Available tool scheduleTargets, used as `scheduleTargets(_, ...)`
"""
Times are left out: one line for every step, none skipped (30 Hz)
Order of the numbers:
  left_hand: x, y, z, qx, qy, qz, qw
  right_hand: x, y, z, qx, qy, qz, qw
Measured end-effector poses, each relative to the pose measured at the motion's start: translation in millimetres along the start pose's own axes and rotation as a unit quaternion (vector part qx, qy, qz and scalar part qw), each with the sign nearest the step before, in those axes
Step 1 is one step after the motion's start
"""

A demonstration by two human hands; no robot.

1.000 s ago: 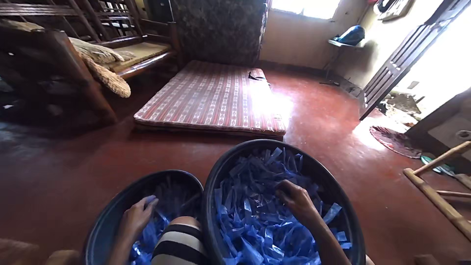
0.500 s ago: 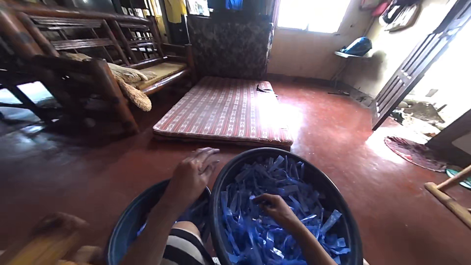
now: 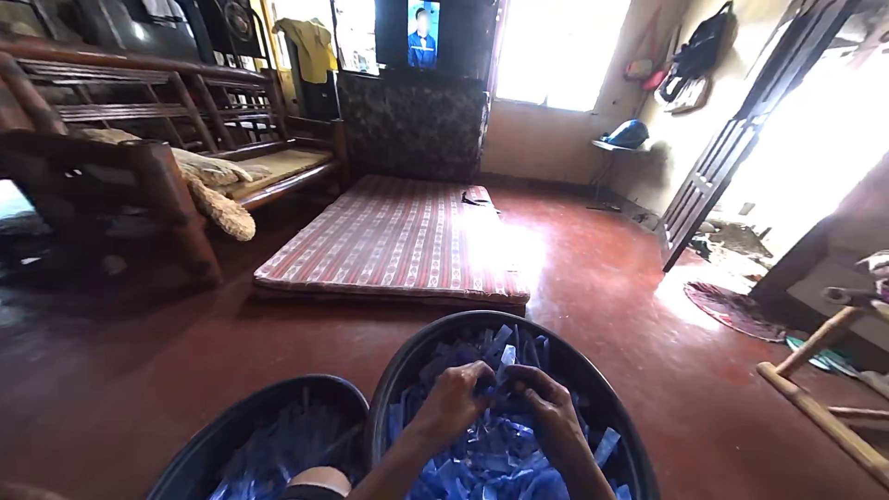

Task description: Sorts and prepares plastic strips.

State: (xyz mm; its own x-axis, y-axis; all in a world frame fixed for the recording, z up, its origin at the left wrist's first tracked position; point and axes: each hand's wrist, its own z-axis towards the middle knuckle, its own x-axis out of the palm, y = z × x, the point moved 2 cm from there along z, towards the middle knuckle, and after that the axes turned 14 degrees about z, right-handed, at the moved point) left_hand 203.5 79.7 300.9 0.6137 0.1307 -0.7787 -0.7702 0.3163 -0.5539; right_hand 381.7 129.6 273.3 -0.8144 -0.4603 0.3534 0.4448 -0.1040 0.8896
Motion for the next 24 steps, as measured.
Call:
scheduleTargets(4, 1, -1, -0.002, -0.024, -0.014, 1.0, 0, 0, 0, 0.001, -0.007, 0.002, 1.0)
scheduleTargets(6, 3, -1, -0.011, -0.04, -0.032, 0.999, 0, 0, 1, 0.003, -0.014, 0.005, 1.0)
scheduleTargets(7, 5, -1, -0.024, -0.05, -0.054, 0.997, 1, 0, 1, 0.003, -0.02, 0.006, 1.0)
scheduleTargets(7, 8, -2, -0.037, -0.056, -0.083, 0.994, 1, -1, 2, 0.0, -0.023, 0.0, 1.0)
scheduleTargets(8, 12, -2, -0.052, -0.058, -0.118, 0.99, 3, -2, 2, -0.011, -0.023, -0.024, 0.999)
scheduleTargets(9, 16, -3, -0.068, -0.057, -0.153, 0.984, 4, -2, 1, -0.032, -0.021, -0.074, 0.997)
scheduleTargets(10, 18, -3, -0.085, -0.054, -0.184, 0.978, 7, -1, 0, -0.065, -0.022, -0.15, 0.986)
scheduleTargets(10, 20, -3, -0.1, -0.051, -0.201, 0.973, 11, -1, -3, -0.102, -0.031, -0.234, 0.966)
scheduleTargets(10, 19, -4, -0.114, -0.047, -0.201, 0.972, 16, -1, -6, -0.141, -0.037, -0.304, 0.942)
scheduleTargets(9, 18, -4, -0.125, -0.043, -0.186, 0.973, 21, -1, -10, -0.172, -0.037, -0.35, 0.92)
scheduleTargets(9, 17, -5, -0.13, -0.039, -0.165, 0.977, 25, 0, -13, -0.198, -0.03, -0.377, 0.904)
scheduleTargets(8, 15, -5, -0.127, -0.036, -0.14, 0.981, 28, -1, -14, -0.222, -0.012, -0.39, 0.894)
scheduleTargets(8, 12, -6, -0.118, -0.035, -0.117, 0.985, 28, -3, -14, -0.242, 0.011, -0.394, 0.887)
scheduleTargets(8, 10, -7, -0.106, -0.032, -0.098, 0.989, 27, -5, -14, -0.252, 0.033, -0.393, 0.884)
scheduleTargets(8, 8, -9, -0.093, -0.03, -0.084, 0.992, 25, -7, -14, -0.256, 0.05, -0.393, 0.882)
scheduleTargets(9, 7, -10, -0.082, -0.027, -0.076, 0.993, 24, -8, -14, -0.255, 0.06, -0.396, 0.88)
scheduleTargets(8, 5, -11, -0.074, -0.022, -0.072, 0.994, 23, -8, -14, -0.254, 0.063, -0.401, 0.878)
scheduleTargets(8, 4, -12, -0.071, -0.016, -0.07, 0.995, 22, -8, -14, -0.25, 0.062, -0.406, 0.877)
scheduleTargets(8, 3, -12, -0.07, -0.013, -0.068, 0.995, 23, -7, -14, -0.245, 0.059, -0.413, 0.875)
scheduleTargets(8, 2, -13, -0.071, -0.014, -0.066, 0.995, 23, -6, -15, -0.238, 0.056, -0.419, 0.874)
scheduleTargets(8, 2, -13, -0.071, -0.014, -0.064, 0.995, 24, -6, -16, -0.234, 0.054, -0.424, 0.873)
scheduleTargets(9, 3, -14, -0.07, -0.016, -0.061, 0.996, 25, -7, -16, -0.232, 0.055, -0.431, 0.87)
scheduleTargets(9, 4, -14, -0.068, -0.017, -0.055, 0.996, 26, -8, -16, -0.236, 0.056, -0.439, 0.865)
scheduleTargets(9, 4, -14, -0.067, -0.015, -0.047, 0.997, 28, -9, -17, -0.241, 0.056, -0.446, 0.86)
